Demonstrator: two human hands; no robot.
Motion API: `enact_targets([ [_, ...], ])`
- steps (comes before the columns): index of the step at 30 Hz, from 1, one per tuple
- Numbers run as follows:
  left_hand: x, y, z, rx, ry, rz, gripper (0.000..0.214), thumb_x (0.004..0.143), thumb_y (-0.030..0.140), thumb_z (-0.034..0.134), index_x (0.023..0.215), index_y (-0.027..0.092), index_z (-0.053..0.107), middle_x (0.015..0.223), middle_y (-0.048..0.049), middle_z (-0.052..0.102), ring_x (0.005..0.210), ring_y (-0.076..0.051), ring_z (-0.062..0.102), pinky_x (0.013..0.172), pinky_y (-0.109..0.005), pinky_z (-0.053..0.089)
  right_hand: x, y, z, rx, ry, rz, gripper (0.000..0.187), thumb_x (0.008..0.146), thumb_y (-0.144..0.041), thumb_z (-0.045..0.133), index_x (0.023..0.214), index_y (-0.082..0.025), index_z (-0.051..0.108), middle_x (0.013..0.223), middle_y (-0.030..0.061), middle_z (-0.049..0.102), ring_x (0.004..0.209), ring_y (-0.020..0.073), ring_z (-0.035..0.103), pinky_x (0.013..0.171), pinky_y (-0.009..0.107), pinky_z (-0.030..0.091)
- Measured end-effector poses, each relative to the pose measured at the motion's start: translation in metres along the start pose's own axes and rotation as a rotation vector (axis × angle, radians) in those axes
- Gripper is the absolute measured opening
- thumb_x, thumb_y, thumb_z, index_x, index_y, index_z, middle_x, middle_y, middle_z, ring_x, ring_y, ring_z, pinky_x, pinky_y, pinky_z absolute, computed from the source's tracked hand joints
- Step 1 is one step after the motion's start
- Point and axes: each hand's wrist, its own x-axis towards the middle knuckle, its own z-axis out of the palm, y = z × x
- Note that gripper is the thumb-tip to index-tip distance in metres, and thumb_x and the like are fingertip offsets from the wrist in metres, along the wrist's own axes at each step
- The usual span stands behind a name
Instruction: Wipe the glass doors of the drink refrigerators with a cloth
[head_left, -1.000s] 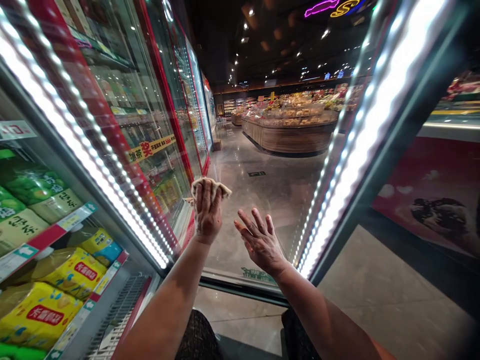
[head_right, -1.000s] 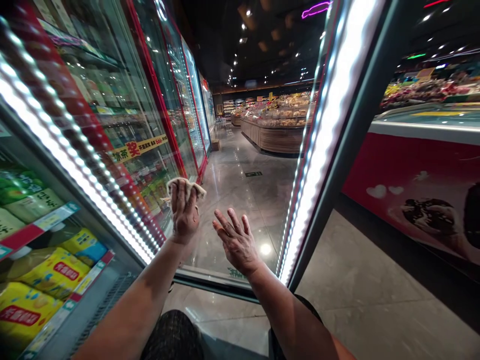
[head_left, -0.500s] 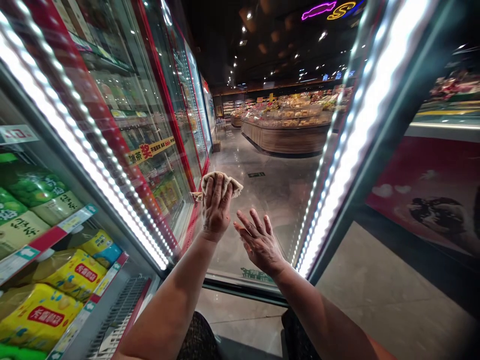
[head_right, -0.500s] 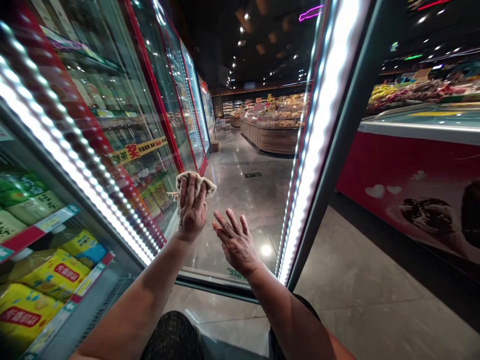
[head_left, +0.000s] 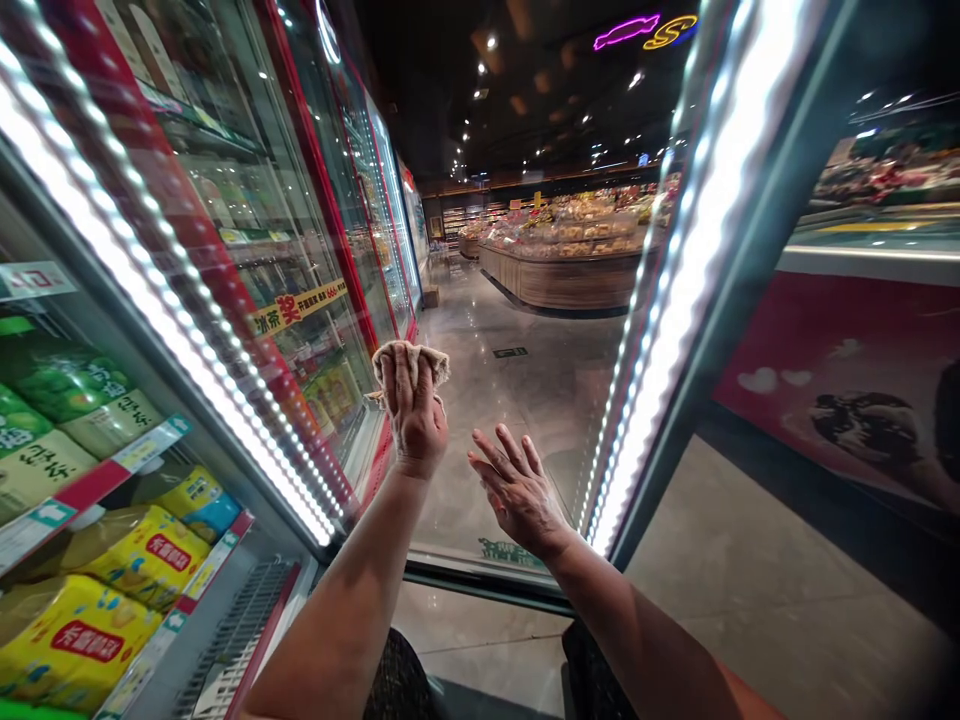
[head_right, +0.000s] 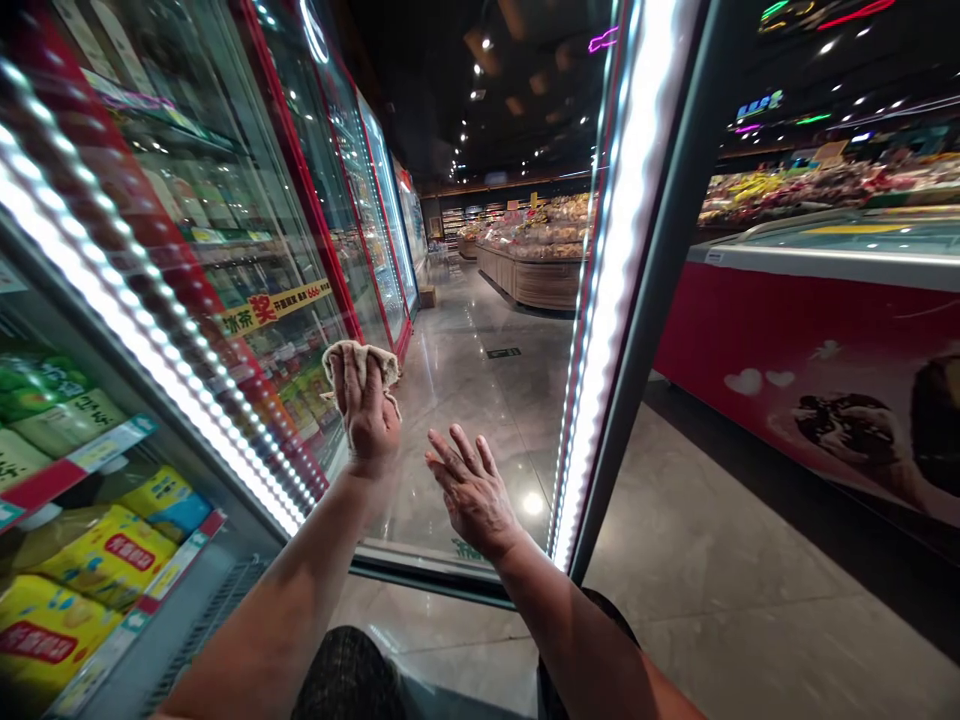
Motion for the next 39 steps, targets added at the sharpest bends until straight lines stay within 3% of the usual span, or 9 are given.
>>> enact_targets([
  [7, -0.031, 0.03, 0.004, 0.083, -0.09, 0.2, 0.074, 0.096, 0.008, 0.049, 0.164, 0.018, 0.022, 0.168, -0.0139, 0.023, 0.158, -0.028, 0.016, 0.13, -0.05, 0.022, -0.001, 0.001, -0.004, 0.067, 0.08, -0.006, 0.042, 0.091, -0.009, 0.057, 0.13, -0.022, 0.069, 0.159, 0.0008, 0.049, 0.16, 0.0185, 0.011, 0.133, 0.043, 0.009],
  [10, -0.015, 0.03, 0.003, 0.078, -0.076, 0.292, 0.073, 0.095, 0.009, 0.051, 0.163, 0.017, 0.026, 0.167, -0.0138, 0.026, 0.158, -0.029, 0.017, 0.129, -0.049, 0.023, -0.001, 0.002, -0.008, 0.092, 0.138, -0.016, 0.039, 0.093, -0.007, 0.054, 0.127, -0.019, 0.07, 0.155, 0.0035, 0.054, 0.159, 0.0195, 0.018, 0.132, 0.043, 0.016],
  [14, 0.015, 0.027, 0.006, 0.078, 0.013, 0.217, 0.071, 0.096, 0.007, 0.045, 0.163, 0.018, 0.025, 0.167, -0.0151, 0.025, 0.158, -0.03, 0.016, 0.129, -0.053, 0.022, 0.0, 0.002, -0.011, 0.106, 0.178, -0.015, 0.037, 0.096, -0.007, 0.051, 0.126, -0.018, 0.07, 0.151, 0.0051, 0.058, 0.158, 0.0196, 0.022, 0.131, 0.043, 0.021],
  [17, 0.002, 0.036, 0.009, 0.073, -0.031, 0.211, 0.071, 0.097, 0.008, 0.044, 0.164, 0.017, 0.023, 0.167, -0.0165, 0.025, 0.158, -0.029, 0.016, 0.129, -0.052, 0.021, -0.002, 0.004, -0.012, 0.122, 0.196, -0.02, 0.036, 0.096, -0.007, 0.051, 0.124, -0.017, 0.071, 0.15, 0.0055, 0.06, 0.158, 0.0199, 0.024, 0.131, 0.042, 0.021],
  [22, -0.033, 0.047, 0.006, 0.062, -0.196, 0.309, 0.069, 0.096, 0.008, 0.048, 0.161, 0.014, 0.029, 0.161, -0.0163, 0.038, 0.158, -0.026, 0.017, 0.129, -0.046, 0.022, -0.008, 0.009, -0.014, 0.141, 0.225, -0.023, 0.033, 0.096, -0.007, 0.051, 0.116, -0.019, 0.073, 0.142, 0.0059, 0.066, 0.155, 0.0207, 0.032, 0.128, 0.044, 0.029],
  [29, 0.002, 0.046, 0.009, 0.083, -0.138, 0.247, 0.07, 0.095, 0.009, 0.048, 0.162, 0.014, 0.027, 0.166, -0.017, 0.027, 0.159, -0.03, 0.011, 0.13, -0.051, 0.021, -0.011, 0.01, -0.017, 0.152, 0.24, -0.02, 0.032, 0.096, -0.006, 0.052, 0.118, -0.019, 0.072, 0.14, 0.0076, 0.068, 0.152, 0.0209, 0.037, 0.125, 0.045, 0.035],
  [31, -0.006, 0.051, 0.01, 0.088, -0.154, 0.261, 0.068, 0.097, 0.011, 0.047, 0.162, 0.014, 0.029, 0.164, -0.0168, 0.032, 0.158, -0.029, 0.015, 0.13, -0.05, 0.022, -0.011, 0.011, -0.018, 0.162, 0.265, -0.026, 0.033, 0.096, -0.005, 0.051, 0.118, -0.018, 0.072, 0.138, 0.0079, 0.069, 0.15, 0.0227, 0.041, 0.123, 0.046, 0.039],
  [35, -0.033, 0.057, 0.009, 0.067, -0.207, 0.316, 0.053, 0.099, 0.014, 0.047, 0.152, 0.015, 0.049, 0.154, -0.0129, 0.051, 0.157, -0.022, 0.021, 0.13, -0.04, 0.02, -0.009, 0.014, -0.028, 0.211, 0.388, 0.019, 0.033, 0.094, -0.003, 0.053, 0.117, -0.017, 0.07, 0.124, 0.0102, 0.074, 0.134, 0.0249, 0.059, 0.109, 0.046, 0.053],
  [39, -0.021, 0.06, 0.011, 0.0, -0.193, 0.325, 0.049, 0.098, 0.013, 0.05, 0.146, 0.017, 0.055, 0.151, -0.0126, 0.055, 0.157, -0.022, 0.022, 0.129, -0.042, 0.023, 0.002, 0.013, -0.045, 0.227, 0.519, 0.084, 0.032, 0.092, 0.0, 0.057, 0.117, -0.017, 0.069, 0.114, 0.0114, 0.07, 0.121, 0.0243, 0.064, 0.097, 0.043, 0.06],
])
